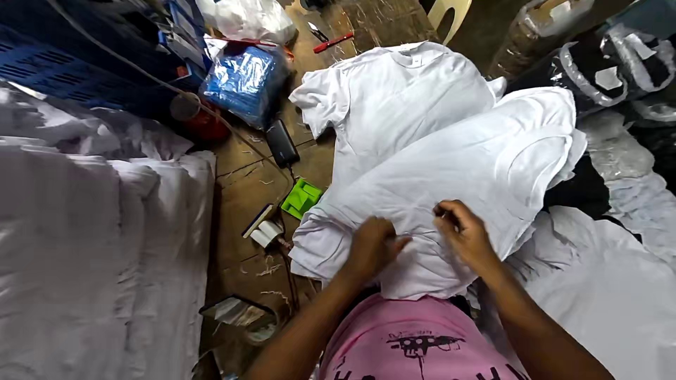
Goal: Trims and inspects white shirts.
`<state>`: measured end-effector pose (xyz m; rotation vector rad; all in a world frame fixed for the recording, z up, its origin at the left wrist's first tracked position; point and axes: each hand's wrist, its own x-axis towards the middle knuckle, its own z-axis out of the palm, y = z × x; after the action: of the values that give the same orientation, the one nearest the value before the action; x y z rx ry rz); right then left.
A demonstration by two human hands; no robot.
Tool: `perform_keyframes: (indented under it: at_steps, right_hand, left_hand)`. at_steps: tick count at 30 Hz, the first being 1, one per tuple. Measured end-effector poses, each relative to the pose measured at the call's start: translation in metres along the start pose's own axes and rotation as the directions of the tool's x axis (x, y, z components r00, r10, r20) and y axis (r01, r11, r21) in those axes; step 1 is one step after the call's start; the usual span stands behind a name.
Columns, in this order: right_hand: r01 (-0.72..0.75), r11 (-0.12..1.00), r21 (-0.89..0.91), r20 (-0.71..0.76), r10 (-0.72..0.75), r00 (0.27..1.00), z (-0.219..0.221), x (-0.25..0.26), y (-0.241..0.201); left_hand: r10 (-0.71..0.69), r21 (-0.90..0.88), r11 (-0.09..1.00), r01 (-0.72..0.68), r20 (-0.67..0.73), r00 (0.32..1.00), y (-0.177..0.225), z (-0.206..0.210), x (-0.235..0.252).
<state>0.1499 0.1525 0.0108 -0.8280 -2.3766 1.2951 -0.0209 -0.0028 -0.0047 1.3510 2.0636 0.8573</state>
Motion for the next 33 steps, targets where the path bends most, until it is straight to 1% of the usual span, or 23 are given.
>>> perform_keyframes:
  at_steps: [2,3,5,7,8,9,10,12,13,15,16,17,18,19,20,21,22,23,24,26,28,31,33]
  right_hand:
    - [-0.084,0.987,-0.135,0.182,0.108,0.977,0.014,-0.005,0.001]
    - [-0.091,0.98,-0.177,0.205,0.127,0.97,0.019,-0.006,0.002]
    - [-0.15,0.982,-0.116,0.155,0.167,0.974,0.02,-0.003,0.004]
    - [-0.189,0.981,-0.04,0.102,0.192,0.976,0.015,-0.002,0.002]
    - [-0.179,0.983,-0.05,0.099,0.183,0.978,0.013,-0.003,0.0]
    - [-0.162,0.983,-0.088,0.115,0.171,0.978,0.01,-0.004,-0.001]
    - [-0.146,0.979,-0.146,0.15,0.168,0.974,0.008,-0.007,-0.002]
    - [-0.119,0.957,-0.265,0.223,0.181,0.958,0.01,-0.016,-0.001]
    - [-0.111,0.95,-0.293,0.231,0.183,0.956,0.013,-0.021,0.002]
    - [-0.111,0.957,-0.269,0.169,0.16,0.972,0.018,-0.029,0.006]
    - [-0.118,0.964,-0.237,0.129,0.152,0.98,0.019,-0.031,0.007]
    - [-0.13,0.97,-0.204,0.102,0.154,0.983,0.018,-0.033,0.006]
    - [-0.151,0.973,-0.177,0.089,0.168,0.982,0.016,-0.035,0.003]
    - [-0.17,0.973,-0.153,0.076,0.183,0.98,0.015,-0.037,0.0]
    - [-0.178,0.975,-0.131,0.057,0.187,0.981,0.014,-0.04,-0.002]
    - [-0.169,0.979,-0.117,0.024,0.173,0.985,0.015,-0.044,-0.003]
    - [-0.155,0.982,-0.104,-0.019,0.154,0.988,0.018,-0.046,-0.003]
    - [-0.144,0.985,-0.092,-0.06,0.139,0.988,0.021,-0.049,-0.004]
    - [-0.143,0.987,-0.079,-0.09,0.136,0.987,0.024,-0.051,-0.005]
    - [-0.15,0.987,-0.063,-0.125,0.141,0.982,0.03,-0.055,-0.008]
    - [-0.138,0.984,-0.115,-0.106,0.126,0.986,0.028,-0.06,-0.01]
    - [-0.029,0.947,-0.32,-0.01,0.027,1.0,0.029,-0.072,-0.008]
    - [0.065,0.91,-0.41,-0.001,-0.072,0.997,0.038,-0.074,-0.009]
  left_hand:
    - [-0.003,0.05,0.999,0.008,-0.097,0.995,0.006,0.032,-0.025]
    - [0.007,0.067,0.998,0.005,-0.171,0.985,0.007,0.043,-0.03]
    - [0.027,0.102,0.995,0.0,-0.263,0.965,0.009,0.059,-0.024]
    - [0.017,0.119,0.993,0.015,-0.268,0.963,0.008,0.068,-0.015]
    - [-0.002,0.106,0.994,0.028,-0.237,0.971,0.008,0.067,-0.012]
    - [-0.04,0.061,0.997,0.049,-0.148,0.988,0.01,0.061,-0.013]
    - [-0.07,-0.001,0.998,0.07,-0.017,0.997,0.012,0.05,-0.018]
    - [-0.031,-0.107,0.992,0.062,0.27,0.962,0.013,0.033,-0.04]
    - [0.042,-0.163,0.986,0.024,0.391,0.919,0.011,0.028,-0.053]
    - [0.182,-0.269,0.963,-0.02,0.594,0.783,0.008,0.025,-0.075]
    - [0.216,-0.291,0.956,-0.022,0.654,0.725,0.008,0.025,-0.081]
    - [0.213,-0.277,0.96,-0.025,0.673,0.708,0.01,0.023,-0.084]
    - [0.165,-0.224,0.974,-0.021,0.648,0.744,0.015,0.019,-0.083]
    - [0.081,-0.145,0.989,0.005,0.58,0.811,0.023,0.012,-0.079]
    - [0.001,-0.066,0.997,0.033,0.456,0.89,0.032,0.007,-0.072]
    - [-0.036,-0.008,0.999,0.04,0.279,0.96,0.041,0.006,-0.063]
    - [-0.015,0.039,0.999,0.012,0.066,0.998,0.044,0.012,-0.053]
    - [0.036,0.086,0.996,-0.026,-0.114,0.993,0.042,0.022,-0.039]
    - [0.096,0.134,0.989,-0.069,-0.207,0.974,0.034,0.033,-0.025]
    - [0.19,0.167,0.974,-0.156,-0.21,0.959,0.014,0.048,-0.009]
    - [0.264,0.141,0.962,-0.235,-0.239,0.935,0.003,0.051,-0.014]
    - [0.245,-0.014,0.967,-0.254,-0.208,0.947,0.006,0.04,-0.048]
    - [0.242,-0.074,0.961,-0.268,-0.253,0.937,0.008,0.041,-0.059]
